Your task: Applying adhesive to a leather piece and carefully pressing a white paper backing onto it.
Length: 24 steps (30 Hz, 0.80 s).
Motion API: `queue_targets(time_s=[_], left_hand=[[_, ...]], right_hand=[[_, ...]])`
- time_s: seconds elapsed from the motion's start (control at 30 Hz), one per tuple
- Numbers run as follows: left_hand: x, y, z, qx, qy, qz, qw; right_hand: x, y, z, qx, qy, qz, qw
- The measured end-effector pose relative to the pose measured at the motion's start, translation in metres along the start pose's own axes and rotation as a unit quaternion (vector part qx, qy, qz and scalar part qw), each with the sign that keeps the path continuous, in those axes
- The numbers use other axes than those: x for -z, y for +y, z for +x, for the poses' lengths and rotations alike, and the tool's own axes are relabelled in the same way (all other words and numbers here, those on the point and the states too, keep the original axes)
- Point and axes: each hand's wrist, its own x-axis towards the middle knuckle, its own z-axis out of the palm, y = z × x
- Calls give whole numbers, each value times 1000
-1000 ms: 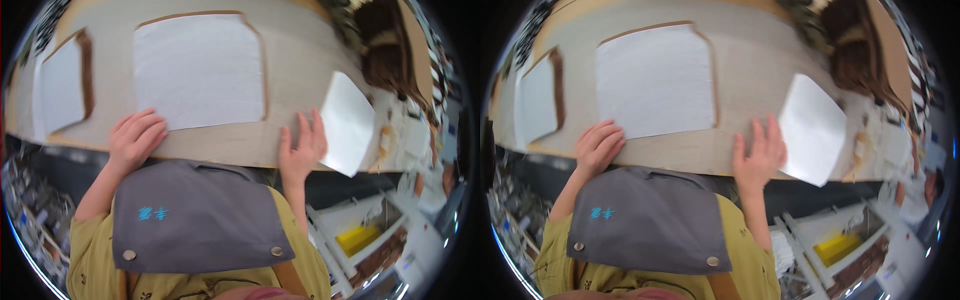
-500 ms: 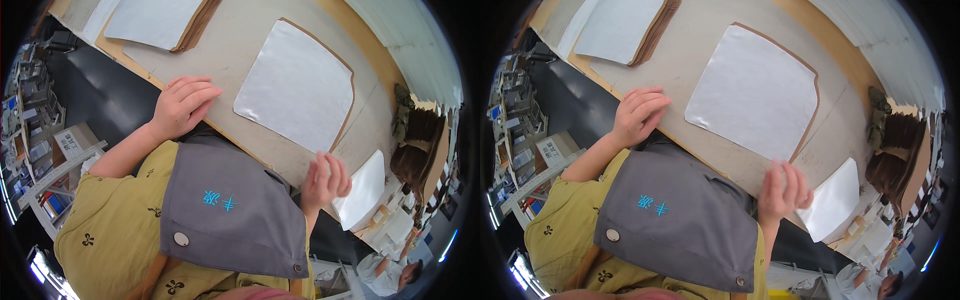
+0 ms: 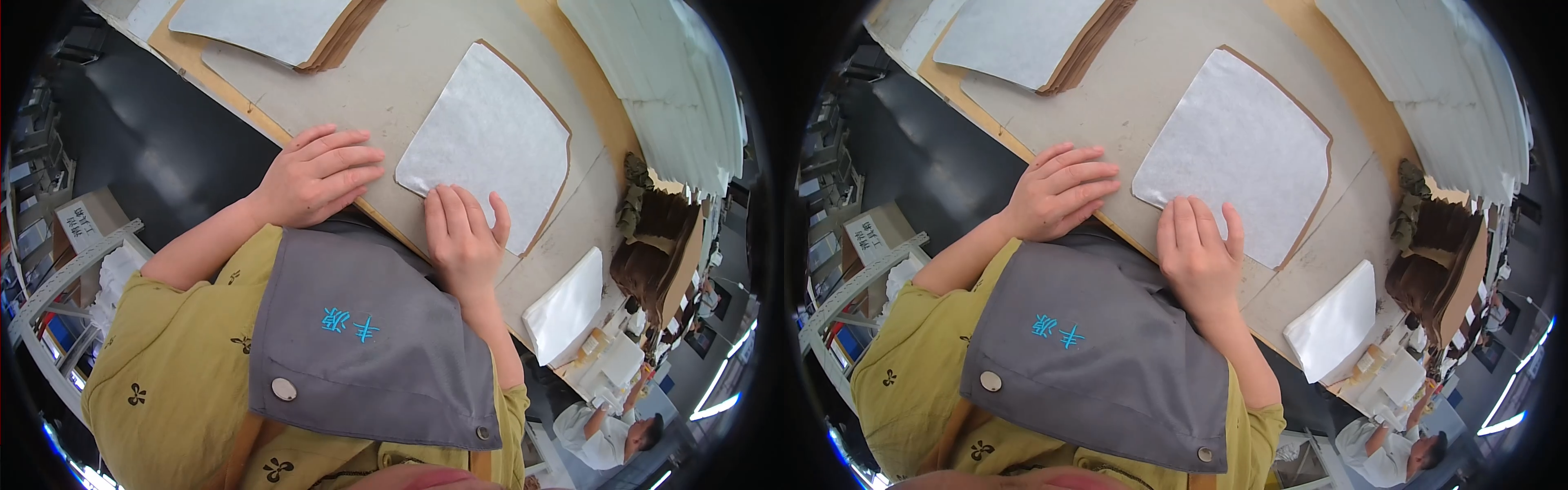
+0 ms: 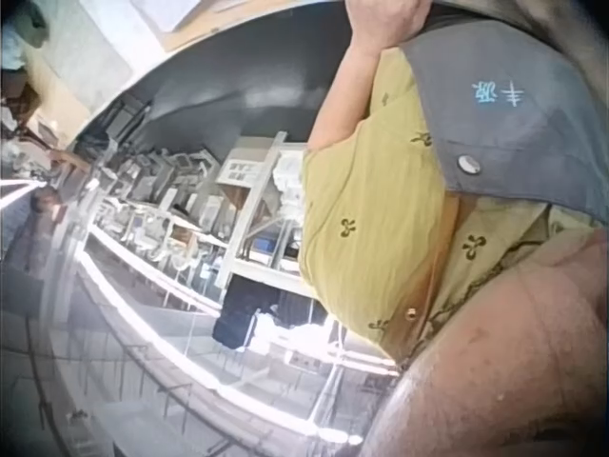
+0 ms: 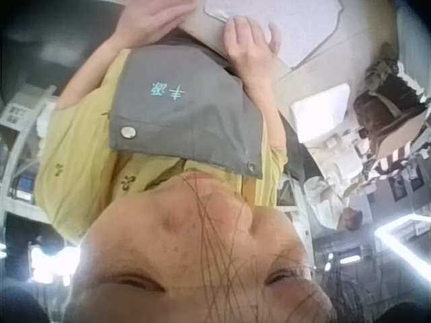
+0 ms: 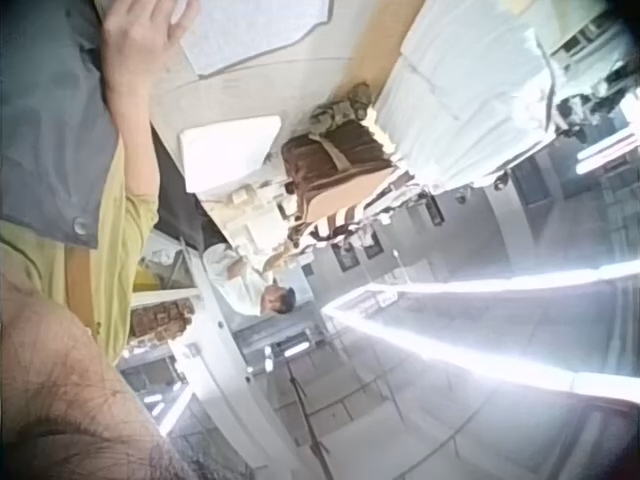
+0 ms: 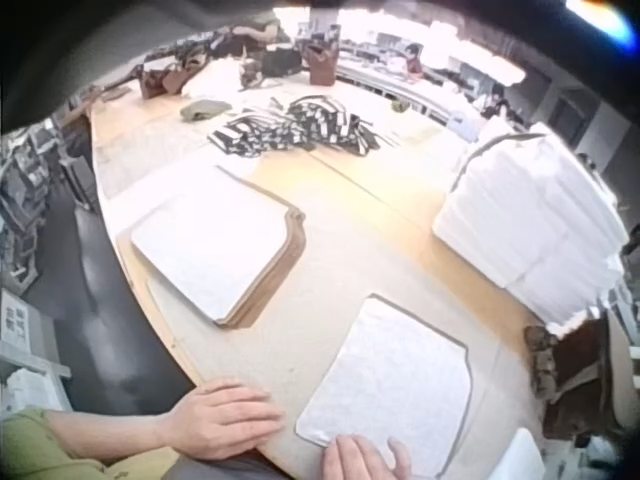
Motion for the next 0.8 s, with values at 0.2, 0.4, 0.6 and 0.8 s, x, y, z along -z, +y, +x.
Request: queue_targets(time_s=[0.2,0.4,0.6,0.8], left_hand=[[3,-4,5,-8,29,-16,999],[12,-8,30,-3,66,-27,997],[8,-13,59,-31,65,-47,996],[2,-15,109,-45,68,-100,992]], right_hand=[[4,8,12,-22,-3,44,999],[13,57,7,-494,3,637,592],[6,74,2,-498,45,679,537],[1,79,-3,-487,76,702,514]])
